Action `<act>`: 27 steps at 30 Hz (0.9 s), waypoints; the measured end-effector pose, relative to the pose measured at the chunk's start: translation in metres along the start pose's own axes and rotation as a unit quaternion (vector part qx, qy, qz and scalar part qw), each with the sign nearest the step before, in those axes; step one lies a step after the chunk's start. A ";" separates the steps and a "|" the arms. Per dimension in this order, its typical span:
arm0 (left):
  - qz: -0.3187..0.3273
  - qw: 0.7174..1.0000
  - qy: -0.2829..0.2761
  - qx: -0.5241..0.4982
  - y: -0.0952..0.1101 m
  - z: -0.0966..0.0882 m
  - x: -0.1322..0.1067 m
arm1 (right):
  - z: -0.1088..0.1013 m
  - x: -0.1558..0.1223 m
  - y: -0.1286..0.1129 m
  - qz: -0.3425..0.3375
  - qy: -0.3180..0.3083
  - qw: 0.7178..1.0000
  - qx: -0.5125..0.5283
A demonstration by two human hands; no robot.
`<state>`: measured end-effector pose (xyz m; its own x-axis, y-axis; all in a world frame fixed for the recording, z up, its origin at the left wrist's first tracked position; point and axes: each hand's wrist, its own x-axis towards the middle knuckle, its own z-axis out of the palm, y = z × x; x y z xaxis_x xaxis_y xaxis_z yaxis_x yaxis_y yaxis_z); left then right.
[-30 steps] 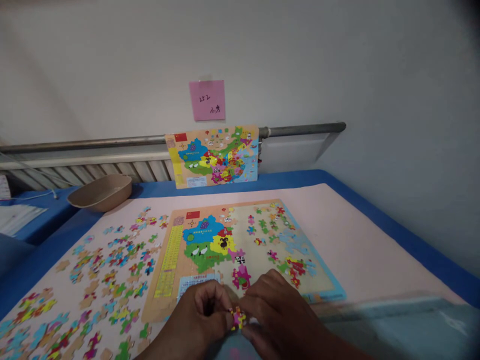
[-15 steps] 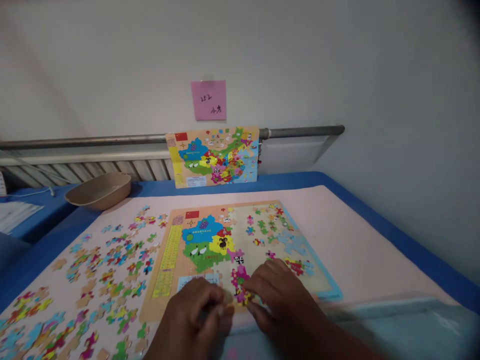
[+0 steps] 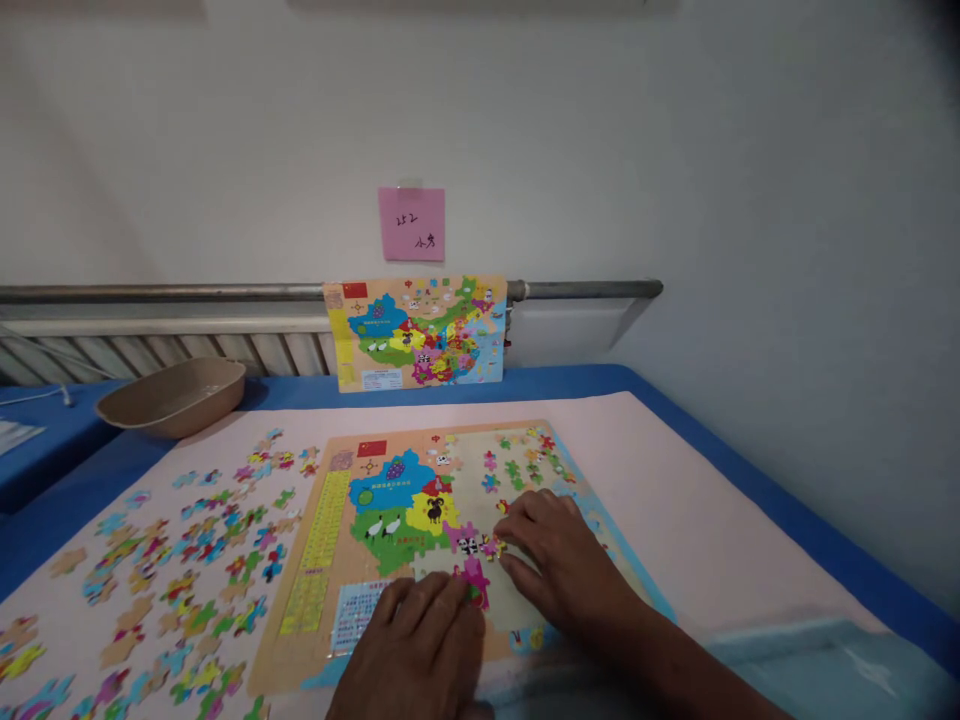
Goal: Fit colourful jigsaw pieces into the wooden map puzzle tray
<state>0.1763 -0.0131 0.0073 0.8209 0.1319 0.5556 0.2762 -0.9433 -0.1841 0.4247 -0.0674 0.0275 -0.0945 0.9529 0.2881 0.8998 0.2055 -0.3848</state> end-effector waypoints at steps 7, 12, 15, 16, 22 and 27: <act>-0.033 0.998 0.004 -0.054 0.003 0.005 0.011 | 0.004 0.001 0.001 0.012 -0.030 0.999 0.001; -0.050 0.997 0.038 -0.043 0.011 0.015 0.024 | 0.008 0.001 0.003 0.022 -0.037 0.999 -0.001; -0.054 0.996 0.058 -0.043 0.011 0.019 0.023 | 0.011 0.000 0.005 0.019 -0.026 0.999 0.007; -0.054 0.996 0.060 -0.044 0.011 0.021 0.021 | 0.012 0.000 0.006 0.016 -0.020 1.000 0.010; -0.036 0.997 0.051 -0.039 0.006 0.023 0.017 | 0.016 0.000 0.008 0.000 0.010 1.000 0.011; -0.044 0.996 0.069 -0.042 0.005 0.023 0.019 | 0.016 0.002 0.007 0.004 0.003 1.000 0.011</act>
<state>0.2045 -0.0083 -0.0014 0.7171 0.1780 0.6739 0.2971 -0.9527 -0.0644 0.4238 -0.0607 0.0116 -0.0854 0.9530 0.2908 0.8911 0.2037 -0.4055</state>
